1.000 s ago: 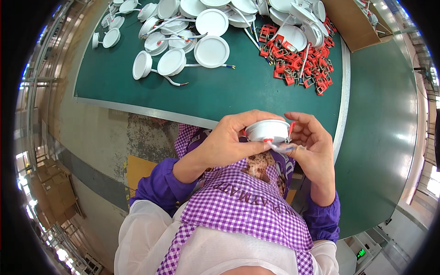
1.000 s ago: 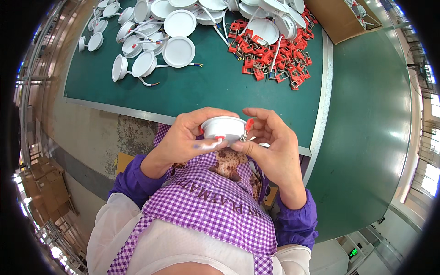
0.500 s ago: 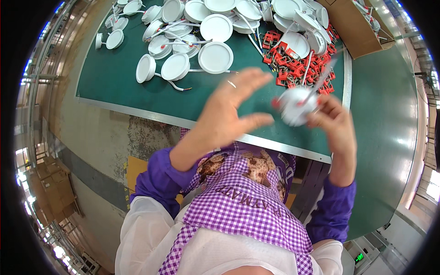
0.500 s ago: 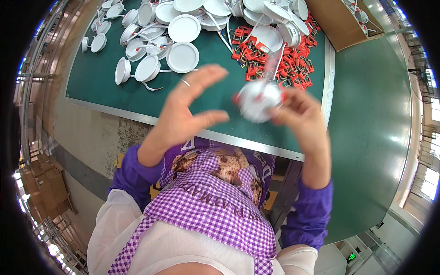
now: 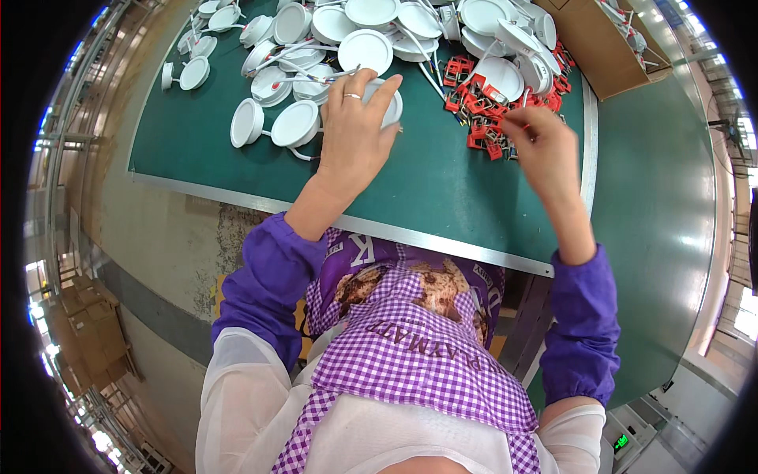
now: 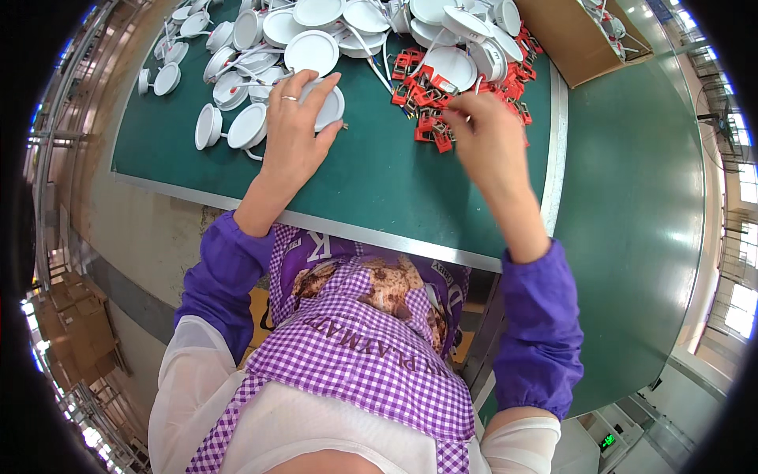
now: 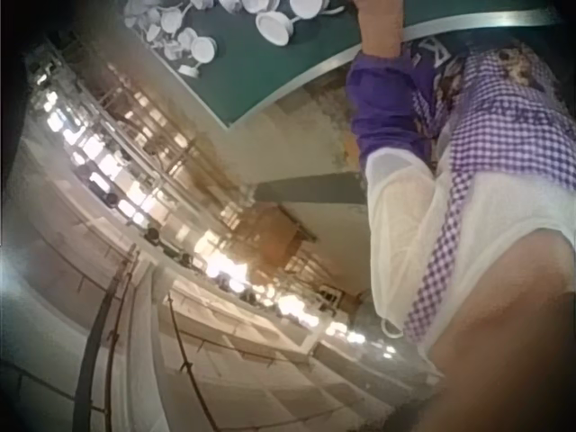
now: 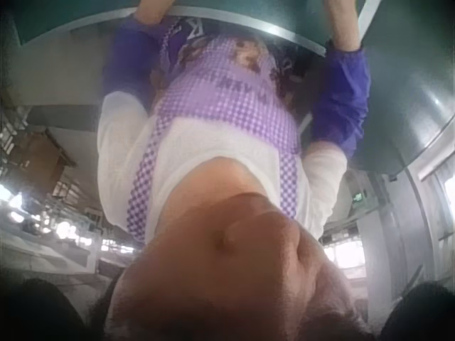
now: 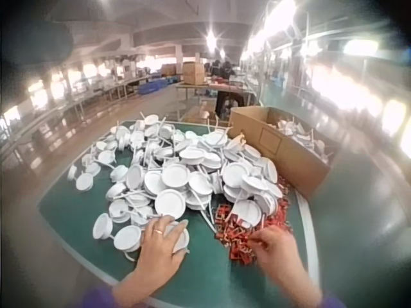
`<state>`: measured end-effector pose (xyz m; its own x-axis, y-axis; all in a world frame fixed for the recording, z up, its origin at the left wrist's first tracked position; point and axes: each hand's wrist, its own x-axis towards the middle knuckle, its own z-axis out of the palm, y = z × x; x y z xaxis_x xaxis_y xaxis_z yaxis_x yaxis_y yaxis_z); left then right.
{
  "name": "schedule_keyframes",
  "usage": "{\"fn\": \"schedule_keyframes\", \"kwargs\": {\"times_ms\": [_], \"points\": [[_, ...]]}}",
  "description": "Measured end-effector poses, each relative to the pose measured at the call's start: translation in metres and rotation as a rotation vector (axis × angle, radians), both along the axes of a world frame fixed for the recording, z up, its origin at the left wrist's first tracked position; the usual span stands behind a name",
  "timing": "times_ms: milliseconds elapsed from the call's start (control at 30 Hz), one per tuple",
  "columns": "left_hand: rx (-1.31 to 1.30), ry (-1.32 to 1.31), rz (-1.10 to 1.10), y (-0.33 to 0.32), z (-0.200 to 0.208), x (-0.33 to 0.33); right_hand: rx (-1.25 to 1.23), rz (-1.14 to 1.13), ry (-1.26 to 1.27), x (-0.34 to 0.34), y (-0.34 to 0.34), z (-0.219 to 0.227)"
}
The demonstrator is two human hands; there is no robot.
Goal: Manually assembling LED light components by attaching red clips and wiring to the fixture housing.
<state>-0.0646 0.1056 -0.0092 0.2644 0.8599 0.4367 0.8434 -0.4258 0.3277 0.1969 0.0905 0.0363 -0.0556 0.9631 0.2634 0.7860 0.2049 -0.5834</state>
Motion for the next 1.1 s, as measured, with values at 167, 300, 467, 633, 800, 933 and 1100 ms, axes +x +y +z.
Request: {"fn": "schedule_keyframes", "kwargs": {"times_ms": [167,300,467,633,800,933,1100], "points": [[-0.02,-0.091,-0.112,-0.005,0.005,-0.003,0.041,0.007,-0.265,-0.013,-0.005,-0.033],[-0.076,-0.043,-0.109,-0.015,0.0,0.005,-0.057,0.044,-0.266,-0.014,-0.012,-0.03],[-0.183,-0.098,-0.146,-0.018,-0.002,0.009,-0.044,0.051,-0.347,-0.009,-0.029,-0.034],[0.002,-0.422,-0.22,-0.03,0.037,0.009,0.013,-0.176,0.271,-0.003,-0.047,-0.025],[-0.806,-1.633,-0.369,-0.048,0.07,0.012,-0.22,-0.141,0.919,-0.008,-0.057,-0.008],[-1.291,-2.115,-0.423,-0.056,0.042,0.01,-0.238,-0.163,1.001,-0.017,-0.064,0.002],[-1.338,-2.135,-0.349,-0.074,0.029,0.018,-0.375,-0.112,1.109,-0.014,-0.069,0.001]]}}
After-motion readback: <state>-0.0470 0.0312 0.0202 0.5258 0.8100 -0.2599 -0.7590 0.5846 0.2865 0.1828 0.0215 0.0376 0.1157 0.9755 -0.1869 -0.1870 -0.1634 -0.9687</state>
